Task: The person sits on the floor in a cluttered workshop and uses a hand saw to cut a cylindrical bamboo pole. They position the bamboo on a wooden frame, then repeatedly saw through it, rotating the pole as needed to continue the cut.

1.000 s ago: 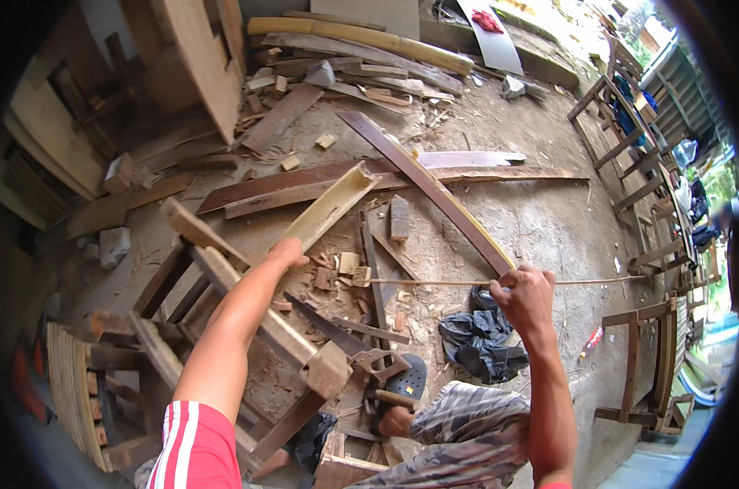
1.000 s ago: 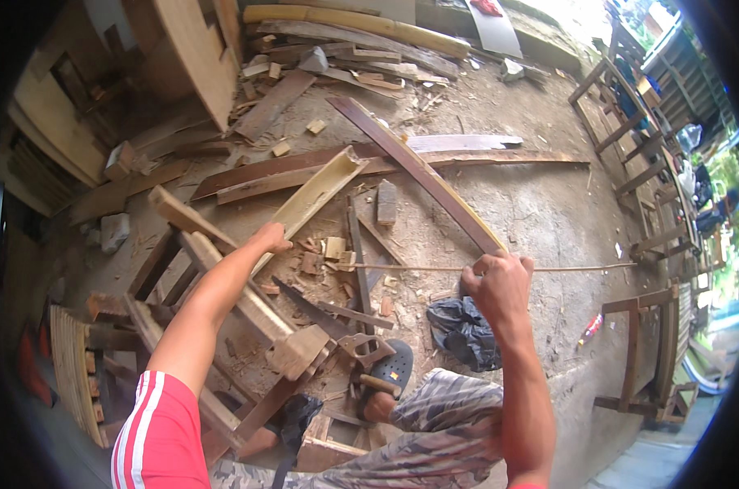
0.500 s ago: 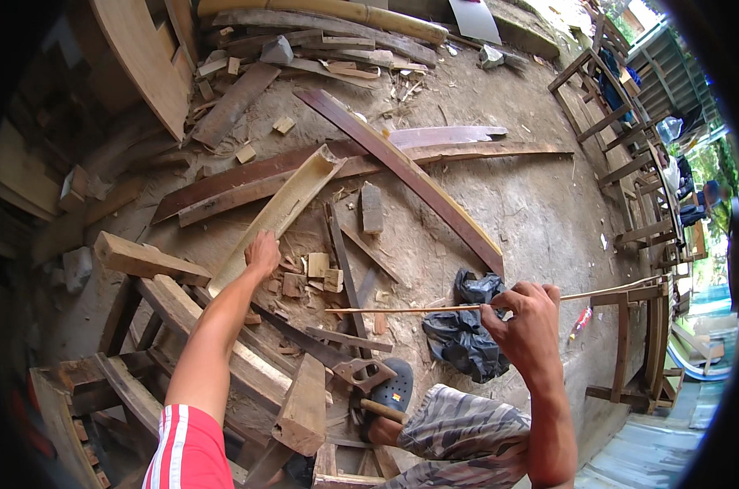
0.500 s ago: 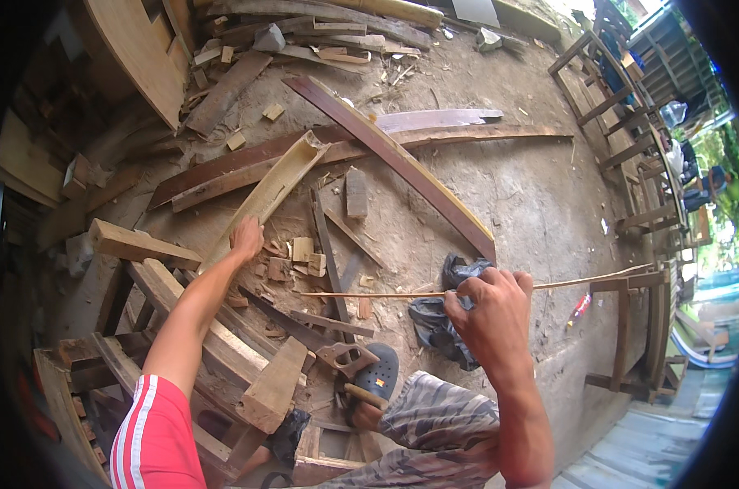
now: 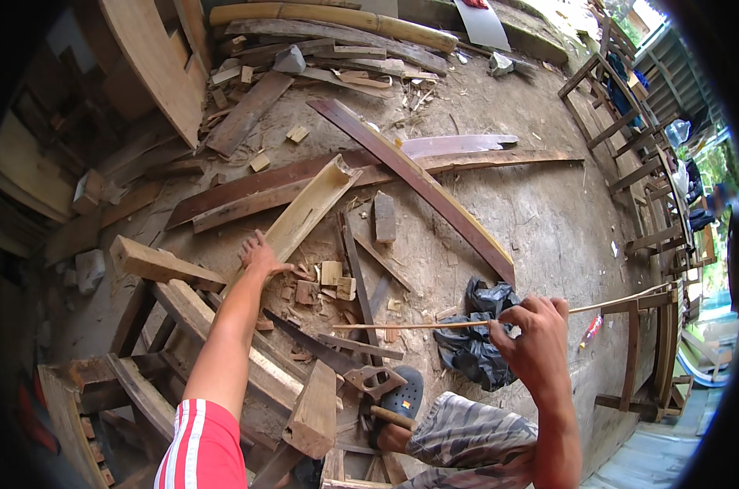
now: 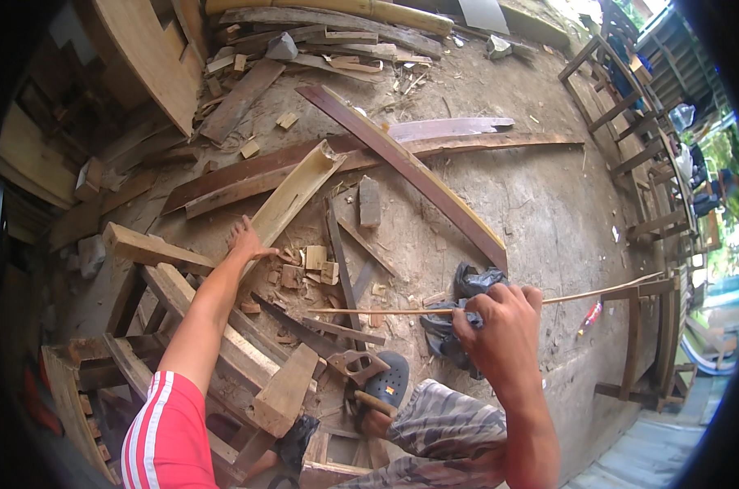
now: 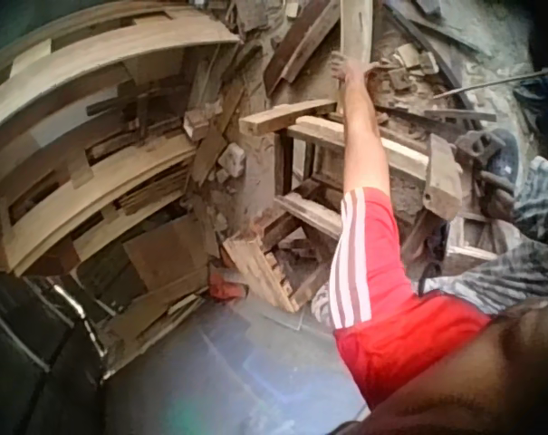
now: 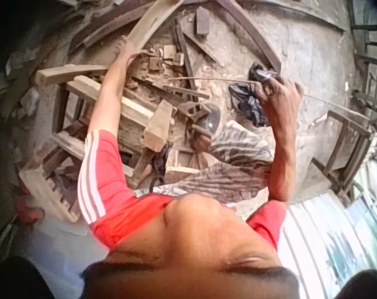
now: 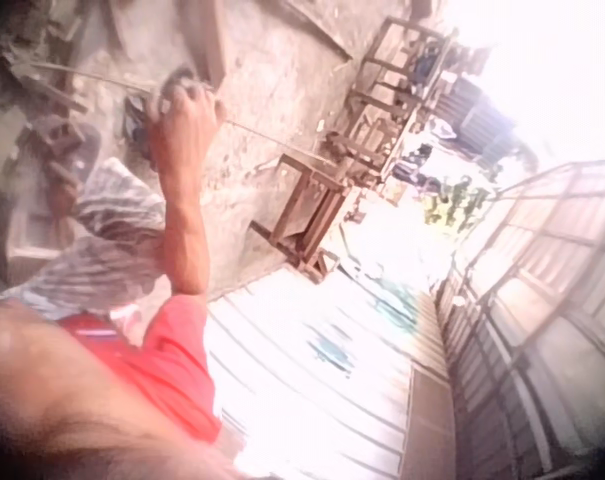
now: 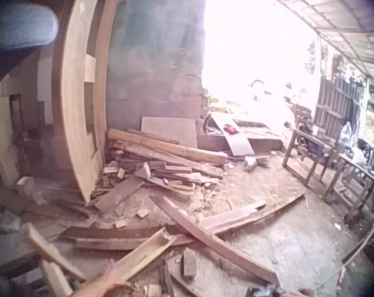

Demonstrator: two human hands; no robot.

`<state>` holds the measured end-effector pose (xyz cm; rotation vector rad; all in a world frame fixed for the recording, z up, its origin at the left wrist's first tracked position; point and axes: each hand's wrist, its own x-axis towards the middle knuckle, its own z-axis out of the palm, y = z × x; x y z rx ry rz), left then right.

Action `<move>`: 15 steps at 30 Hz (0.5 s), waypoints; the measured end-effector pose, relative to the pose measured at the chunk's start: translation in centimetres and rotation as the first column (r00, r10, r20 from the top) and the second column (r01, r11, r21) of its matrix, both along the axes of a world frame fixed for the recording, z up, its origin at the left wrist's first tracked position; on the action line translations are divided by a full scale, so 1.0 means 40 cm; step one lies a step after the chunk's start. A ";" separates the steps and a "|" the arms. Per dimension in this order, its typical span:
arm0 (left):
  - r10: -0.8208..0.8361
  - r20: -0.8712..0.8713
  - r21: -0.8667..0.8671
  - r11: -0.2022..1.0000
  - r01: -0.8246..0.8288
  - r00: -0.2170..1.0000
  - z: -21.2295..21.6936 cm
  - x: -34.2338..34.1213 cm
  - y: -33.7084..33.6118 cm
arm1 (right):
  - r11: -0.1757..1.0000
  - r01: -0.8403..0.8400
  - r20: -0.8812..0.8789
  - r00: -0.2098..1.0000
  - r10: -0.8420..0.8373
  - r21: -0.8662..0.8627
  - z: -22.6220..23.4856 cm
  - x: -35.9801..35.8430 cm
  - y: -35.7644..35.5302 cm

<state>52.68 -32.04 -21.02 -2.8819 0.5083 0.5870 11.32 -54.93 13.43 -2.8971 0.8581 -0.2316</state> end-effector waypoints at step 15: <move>-0.115 -0.077 -0.796 0.605 0.008 0.990 0.125 -0.030 -0.369 | 1.000 -0.002 -0.022 1.000 0.003 0.011 0.010 -0.016 -0.003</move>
